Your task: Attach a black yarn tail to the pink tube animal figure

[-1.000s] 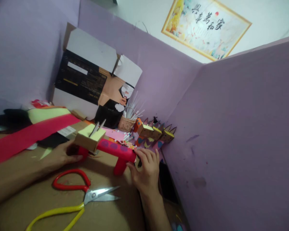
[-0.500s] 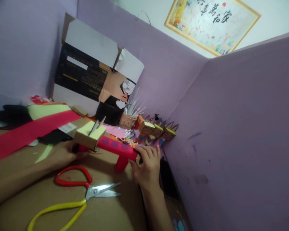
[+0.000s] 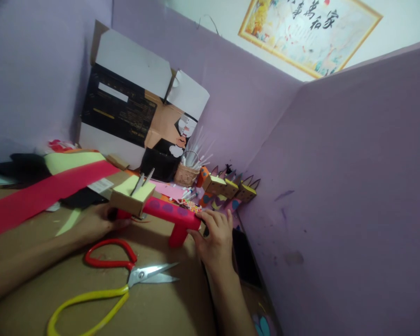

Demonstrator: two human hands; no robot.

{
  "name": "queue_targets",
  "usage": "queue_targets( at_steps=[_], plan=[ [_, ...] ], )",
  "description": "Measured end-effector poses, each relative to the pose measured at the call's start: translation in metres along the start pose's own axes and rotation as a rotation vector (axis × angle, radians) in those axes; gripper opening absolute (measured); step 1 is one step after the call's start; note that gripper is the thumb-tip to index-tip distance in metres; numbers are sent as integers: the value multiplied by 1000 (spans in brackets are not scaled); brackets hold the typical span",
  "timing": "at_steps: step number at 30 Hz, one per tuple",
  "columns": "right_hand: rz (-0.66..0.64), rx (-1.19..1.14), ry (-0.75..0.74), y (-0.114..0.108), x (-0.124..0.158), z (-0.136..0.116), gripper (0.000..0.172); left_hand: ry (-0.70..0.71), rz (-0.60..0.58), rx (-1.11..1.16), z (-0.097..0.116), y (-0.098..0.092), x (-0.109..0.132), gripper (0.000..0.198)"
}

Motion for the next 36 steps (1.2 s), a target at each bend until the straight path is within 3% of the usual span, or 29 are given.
queue_targets(
  at_steps=[10, 15, 24, 36],
  plan=[
    [29, -10, -8, 1, 2, 0, 23, 7, 3, 20, -5, 3, -3, 29],
    [52, -27, -18, -1, 5, -1, 41, 29, -9, 37, -6, 5, -4, 31],
    [39, -25, -27, -3, 5, -4, 21, 31, -9, 44, -3, 4, -2, 33],
    [68, -124, 9, -8, 3, -5, 25, 34, -18, 15, -4, 5, -1, 32]
  ],
)
Point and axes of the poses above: each hand's wrist, its own x-axis away from the middle knuckle, its own y-axis out of the palm, z = x × y, the point moved 8 cm from there along -x, towards the middle knuckle, and after that the axes turned 13 degrees about -x, right-handed, at the moved point
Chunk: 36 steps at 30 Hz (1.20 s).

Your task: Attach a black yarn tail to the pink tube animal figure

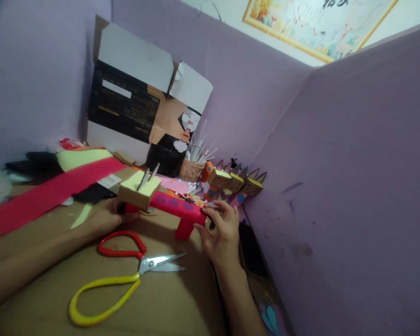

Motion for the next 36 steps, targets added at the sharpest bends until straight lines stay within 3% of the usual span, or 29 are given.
queue_targets(
  at_steps=[29, 36],
  plan=[
    [-38, 75, 4, 2, 1, -2, 22, -4, 30, -34, 3, -2, 2, 33],
    [-22, 97, -25, -1, 2, -5, 40, -4, 26, -33, 3, -3, 1, 37]
  ],
)
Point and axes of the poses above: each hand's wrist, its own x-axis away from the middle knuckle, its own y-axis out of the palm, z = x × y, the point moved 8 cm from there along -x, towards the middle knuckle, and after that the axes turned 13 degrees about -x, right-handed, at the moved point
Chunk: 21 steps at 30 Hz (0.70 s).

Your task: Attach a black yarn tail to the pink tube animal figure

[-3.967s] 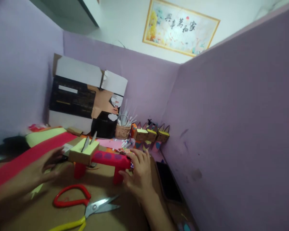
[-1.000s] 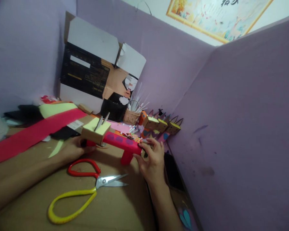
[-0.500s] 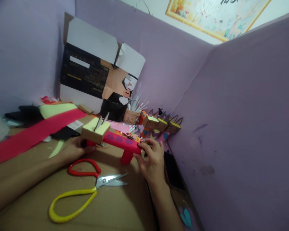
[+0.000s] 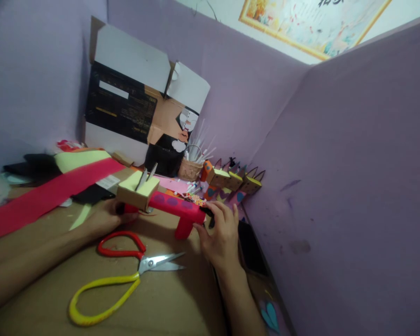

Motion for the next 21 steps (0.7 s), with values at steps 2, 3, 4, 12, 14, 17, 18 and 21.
queue_targets(
  at_steps=[2, 3, 4, 12, 14, 17, 18, 21],
  plan=[
    [15, -9, -2, -2, 0, -1, 44, 0, 5, -3, -1, 0, -1, 35],
    [16, -8, -3, -3, -1, -1, 43, 0, 7, -3, -1, 0, -1, 34],
    [8, -2, -4, -2, -1, -2, 42, 2, 7, -2, -2, 0, -1, 33],
    [-59, 16, 22, 3, 0, -3, 29, 8, -7, 8, -2, 3, -1, 35],
    [-42, -5, 11, 2, 0, -5, 38, -4, -2, -4, -2, 2, 0, 34],
    [26, -52, 4, -3, 1, -6, 68, -10, 5, -15, 1, 0, 1, 35],
    [57, -67, 12, -6, 1, -5, 76, -12, 9, -18, 2, -1, 2, 36],
    [102, -80, 29, -10, 2, -4, 71, -28, 27, -38, 3, -4, 3, 38]
  ],
)
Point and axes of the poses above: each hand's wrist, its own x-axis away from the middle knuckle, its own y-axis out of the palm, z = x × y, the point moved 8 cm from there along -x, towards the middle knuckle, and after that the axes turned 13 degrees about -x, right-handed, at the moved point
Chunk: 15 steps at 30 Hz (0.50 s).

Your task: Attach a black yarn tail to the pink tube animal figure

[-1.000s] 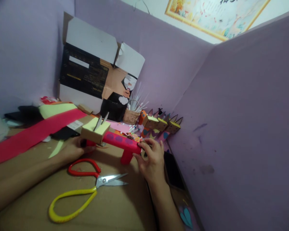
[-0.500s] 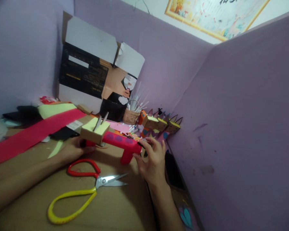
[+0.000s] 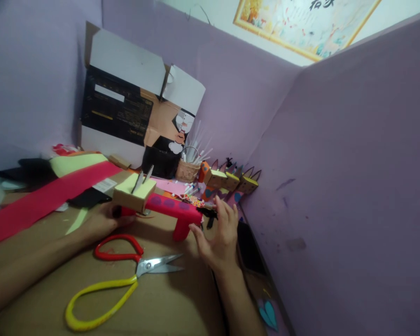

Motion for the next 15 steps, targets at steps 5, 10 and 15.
queue_targets(
  at_steps=[5, 10, 15],
  plan=[
    [-81, 56, -17, 6, 0, 0, 22, -12, 6, -26, 1, -2, 1, 36],
    [-42, -17, 31, 4, -1, 2, 46, -20, 17, -45, 1, -3, 1, 36],
    [-44, -142, 112, 7, 1, 5, 47, -17, 40, -79, -4, -3, -3, 37]
  ],
)
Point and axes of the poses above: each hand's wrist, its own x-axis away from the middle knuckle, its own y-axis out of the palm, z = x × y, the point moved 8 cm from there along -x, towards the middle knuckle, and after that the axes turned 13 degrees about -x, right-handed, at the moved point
